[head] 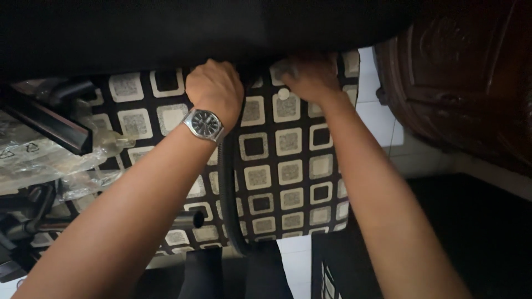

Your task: The person is assembling and inspecting different parts and attachments of a canister vacuum cleaner on a patterned surface.

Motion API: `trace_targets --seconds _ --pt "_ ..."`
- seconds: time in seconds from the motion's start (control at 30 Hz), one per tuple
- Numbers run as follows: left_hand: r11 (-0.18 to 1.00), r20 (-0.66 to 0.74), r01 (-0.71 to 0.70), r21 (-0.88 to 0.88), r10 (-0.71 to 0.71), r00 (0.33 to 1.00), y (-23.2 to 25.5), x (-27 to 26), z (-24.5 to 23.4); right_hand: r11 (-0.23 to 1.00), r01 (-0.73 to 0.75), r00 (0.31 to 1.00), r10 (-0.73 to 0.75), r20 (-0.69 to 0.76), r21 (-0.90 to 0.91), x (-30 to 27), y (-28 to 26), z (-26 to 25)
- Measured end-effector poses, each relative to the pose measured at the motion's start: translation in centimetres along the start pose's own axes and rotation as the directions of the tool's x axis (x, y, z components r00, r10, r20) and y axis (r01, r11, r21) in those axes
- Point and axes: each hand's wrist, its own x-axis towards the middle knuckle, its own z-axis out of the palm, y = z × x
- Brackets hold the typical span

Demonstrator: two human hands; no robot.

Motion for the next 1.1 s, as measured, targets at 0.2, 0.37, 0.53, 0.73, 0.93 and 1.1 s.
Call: trace_targets --seconds 0.2,0.37,0.53,0.73,0.93,1.1 --pt "0.998 -0.082 -0.057 -0.025 0.054 0.995 -0.3 0.0 0.7 0.993 -0.104 0.988 0.097 -0.117 -0.050 3.3 0.1 3.7" --pt "0.995 -0.190 -0.076 -0.064 0.062 0.980 -0.4 0.4 1.1 0.998 0.053 0.995 -0.055 -0.088 -0.024 1.4 3.4 3.7" --pt "0.996 -0.078 -0.090 -0.022 0.088 0.993 -0.6 -0.5 0.6 0.988 0.114 0.980 -0.096 -0.172 0.102 0.1 4.1 4.7" --pt "0.991 -0.102 -0.123 -0.054 0.117 0.988 -0.9 -1.2 -0.9 0.953 0.274 0.846 -0.304 -0.438 -0.133 -0.3 5.2 7.1" --pt "0.995 0.049 -0.098 0.013 0.097 0.994 -0.9 -0.3 -0.9 0.947 0.320 0.801 -0.283 -0.528 -0.022 -0.2 4.4 6.7" --pt "0.995 0.042 -0.099 -0.011 0.099 0.994 -1.1 -0.6 -1.1 0.971 0.237 0.842 -0.194 -0.504 0.022 -0.1 5.0 8.1"
